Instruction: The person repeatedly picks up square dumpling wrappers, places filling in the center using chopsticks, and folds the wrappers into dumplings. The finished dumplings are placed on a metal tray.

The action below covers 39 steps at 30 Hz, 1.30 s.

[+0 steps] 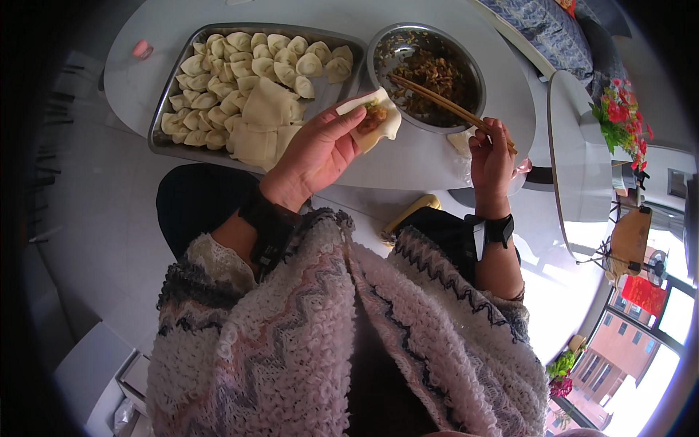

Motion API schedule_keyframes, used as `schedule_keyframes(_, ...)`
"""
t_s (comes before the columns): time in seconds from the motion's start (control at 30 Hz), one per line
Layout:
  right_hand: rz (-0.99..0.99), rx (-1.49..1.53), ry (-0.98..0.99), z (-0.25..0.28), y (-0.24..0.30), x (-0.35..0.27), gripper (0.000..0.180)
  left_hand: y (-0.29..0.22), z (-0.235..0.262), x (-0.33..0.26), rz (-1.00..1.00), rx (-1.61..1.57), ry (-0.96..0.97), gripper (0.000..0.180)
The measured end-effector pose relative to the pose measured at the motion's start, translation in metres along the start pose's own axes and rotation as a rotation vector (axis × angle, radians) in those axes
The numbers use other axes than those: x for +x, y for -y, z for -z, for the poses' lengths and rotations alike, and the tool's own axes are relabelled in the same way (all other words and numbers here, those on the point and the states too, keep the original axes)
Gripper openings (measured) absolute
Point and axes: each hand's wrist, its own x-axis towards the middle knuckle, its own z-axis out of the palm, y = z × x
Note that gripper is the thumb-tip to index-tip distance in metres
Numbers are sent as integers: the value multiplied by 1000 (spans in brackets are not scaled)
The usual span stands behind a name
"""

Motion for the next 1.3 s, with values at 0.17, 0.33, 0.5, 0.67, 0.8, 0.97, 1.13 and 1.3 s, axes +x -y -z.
schedule_keyframes(0.17, -48, 107, 60, 3, -3, 1, 10, -3, -5, -2, 12, 1, 65, 37)
schedule_keyframes(0.33, -84, 120, 66, 4, -3, -2, 9, 0, -6, -2, 10, 98, 82, 44)
schedule_keyframes(0.5, -154, 137, 60, 5, -2, -2, 10, 3, -1, -2, 22, 143, 64, 44)
schedule_keyframes(0.67, -284, 155, -33, 2, 0, -8, 10, 3, -3, -3, 39, 153, 32, 44)
schedule_keyframes(0.8, -347, 240, 162, -20, 2, -38, 14, 3, -9, -6, 45, 213, 46, 47)
schedule_keyframes(0.97, 66, -429, 373, -53, -5, -68, 36, 10, -15, -8, 103, 217, 73, 50)
schedule_keyframes(1.13, 464, -727, 484, -59, -10, -70, 49, 14, -22, -9, 190, 138, 57, 53)
schedule_keyframes(1.3, 606, -733, 533, -54, -7, -68, 38, 17, -25, -9, 212, 120, 43, 54)
